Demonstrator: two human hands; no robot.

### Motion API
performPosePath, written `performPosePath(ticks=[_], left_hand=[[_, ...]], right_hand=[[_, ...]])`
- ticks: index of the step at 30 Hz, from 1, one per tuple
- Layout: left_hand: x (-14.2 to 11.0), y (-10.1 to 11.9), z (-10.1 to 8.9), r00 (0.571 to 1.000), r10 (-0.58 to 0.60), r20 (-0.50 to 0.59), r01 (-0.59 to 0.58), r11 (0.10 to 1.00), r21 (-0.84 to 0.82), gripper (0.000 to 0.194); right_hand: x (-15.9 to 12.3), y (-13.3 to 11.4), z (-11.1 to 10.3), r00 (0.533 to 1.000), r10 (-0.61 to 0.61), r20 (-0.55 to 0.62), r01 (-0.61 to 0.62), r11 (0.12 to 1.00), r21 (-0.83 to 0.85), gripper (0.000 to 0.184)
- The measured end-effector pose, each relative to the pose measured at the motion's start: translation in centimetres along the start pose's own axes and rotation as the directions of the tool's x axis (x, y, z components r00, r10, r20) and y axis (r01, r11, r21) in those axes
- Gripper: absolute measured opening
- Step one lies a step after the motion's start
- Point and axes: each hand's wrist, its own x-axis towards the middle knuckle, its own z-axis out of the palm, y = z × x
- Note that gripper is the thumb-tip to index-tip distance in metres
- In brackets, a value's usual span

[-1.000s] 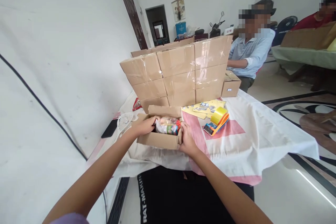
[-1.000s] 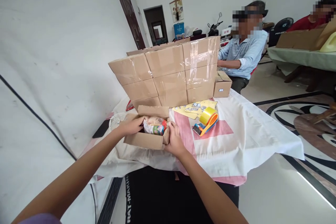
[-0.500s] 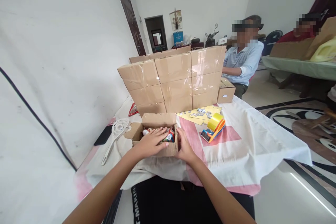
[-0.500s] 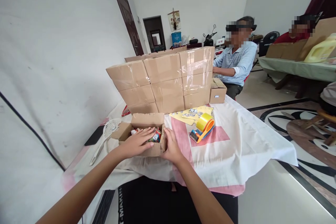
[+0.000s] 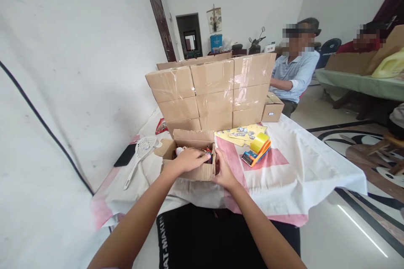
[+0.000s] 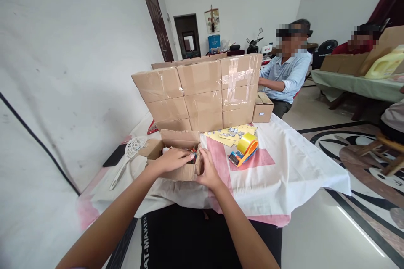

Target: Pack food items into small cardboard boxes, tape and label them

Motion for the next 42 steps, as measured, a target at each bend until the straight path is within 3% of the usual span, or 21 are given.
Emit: performPosePath(ticks=[2, 4, 5, 7, 8, 9, 10, 14, 17, 20, 23, 26, 29, 33, 34, 35, 37, 39, 40, 41, 42], left_hand=[[-1.1, -1.5, -0.4, 0.996, 0.050, -0.074, -0.056, 0.994, -0.094, 0.048], [-3.2, -4.0, -0.5, 0.941, 0.008, -0.339, -0.091, 0.969, -0.229, 0.041], [-4.5, -5.5, -0.2, 0.847, -0.082, -0.526, -0.099, 0.947, -0.306, 0.036], [-7.1, -8.3, 1.1, 0.627, -0.300, -0.719, -0.037, 0.910, -0.413, 0.038], [-8.3, -9.4, 2.2, 0.549, -0.386, -0.741, -0.002, 0.887, -0.463, 0.044], [-9.2, -10.2, 3.4, 0.525, -0.438, -0.730, 0.024, 0.865, -0.501, 0.051], [-9.9, -10.5, 4.7, 0.529, -0.468, -0.708, 0.034, 0.845, -0.534, 0.058], [-9.8, -8.7, 8.6, 0.692, -0.388, -0.609, -0.034, 0.825, -0.564, 0.079], [-8.8, -6.4, 8.6, 0.817, -0.155, -0.555, -0.143, 0.879, -0.456, 0.075], [-8.3, -5.3, 7.0, 0.857, 0.018, -0.514, -0.225, 0.912, -0.343, 0.059], [-8.0, -5.0, 5.9, 0.834, -0.060, -0.548, -0.203, 0.890, -0.407, 0.043], [-7.0, -4.6, 6.3, 0.728, -0.280, -0.626, -0.116, 0.849, -0.515, 0.031], [-5.6, -3.6, 7.1, 0.588, -0.423, -0.689, -0.045, 0.834, -0.550, 0.028], [-4.5, -0.5, 6.9, 0.477, -0.455, -0.752, 0.013, 0.859, -0.512, 0.033], [-4.4, 0.6, 6.7, 0.495, -0.409, -0.767, 0.026, 0.889, -0.457, 0.034], [-4.4, 1.8, 6.5, 0.549, -0.327, -0.769, 0.030, 0.927, -0.373, 0.035], [-4.3, 4.0, 6.3, 0.742, -0.087, -0.665, 0.008, 0.993, -0.121, 0.041], [-4.0, 5.5, 6.5, 0.855, 0.022, -0.518, 0.003, 0.999, 0.048, 0.051], [-3.8, 6.0, 6.6, 0.875, 0.013, -0.483, 0.028, 0.997, 0.079, 0.053], [-3.6, 6.4, 6.7, 0.882, -0.014, -0.471, 0.065, 0.994, 0.092, 0.054], [-3.3, 6.6, 6.9, 0.885, -0.040, -0.465, 0.097, 0.990, 0.099, 0.054]], right_hand=[[-0.2, 0.0, -0.5, 1.000, 0.013, -0.003, -0.012, 1.000, 0.017, 0.116], [-0.5, -0.1, -1.5, 0.999, 0.048, 0.000, -0.048, 0.996, 0.075, 0.118], [-0.6, -0.2, -2.2, 0.997, 0.073, -0.004, -0.072, 0.990, 0.118, 0.117], [-0.8, -0.4, -3.7, 0.991, 0.132, -0.015, -0.126, 0.968, 0.216, 0.111], [-0.9, -0.5, -4.3, 0.987, 0.160, -0.012, -0.151, 0.955, 0.257, 0.108], [-1.0, -0.7, -4.9, 0.984, 0.179, 0.001, -0.172, 0.942, 0.288, 0.107], [-1.0, -0.8, -5.3, 0.982, 0.190, 0.019, -0.186, 0.932, 0.311, 0.107], [-1.1, -1.6, -5.6, 0.976, 0.207, 0.067, -0.217, 0.907, 0.360, 0.108], [-1.0, -1.9, -5.1, 0.966, 0.257, -0.014, -0.218, 0.847, 0.485, 0.104], [-0.1, -1.9, -5.6, 0.939, 0.324, -0.112, -0.196, 0.775, 0.601, 0.093], [1.9, -2.0, -6.7, 0.906, 0.412, -0.096, -0.246, 0.697, 0.674, 0.082], [4.2, -2.6, -7.2, 0.901, 0.416, -0.123, -0.213, 0.671, 0.710, 0.070], [5.5, -3.2, -6.5, 0.911, 0.310, -0.271, -0.062, 0.753, 0.655, 0.065], [5.5, -3.7, -5.7, 0.929, 0.209, -0.307, -0.041, 0.879, 0.475, 0.057], [5.5, -3.8, -5.7, 0.933, 0.199, -0.299, -0.051, 0.898, 0.437, 0.055], [5.4, -4.1, -5.8, 0.938, 0.191, -0.289, -0.061, 0.912, 0.405, 0.053], [5.0, -4.6, -6.2, 0.948, 0.178, -0.263, -0.081, 0.937, 0.340, 0.048], [4.2, -4.8, -7.0, 0.942, 0.158, -0.297, -0.081, 0.963, 0.256, 0.044], [3.5, -4.8, -7.6, 0.912, 0.142, -0.384, -0.067, 0.977, 0.204, 0.041], [2.7, -4.4, -8.4, 0.848, 0.122, -0.516, -0.054, 0.988, 0.145, 0.037], [1.8, -3.9, -9.3, 0.741, 0.101, -0.664, -0.055, 0.994, 0.090, 0.033]])
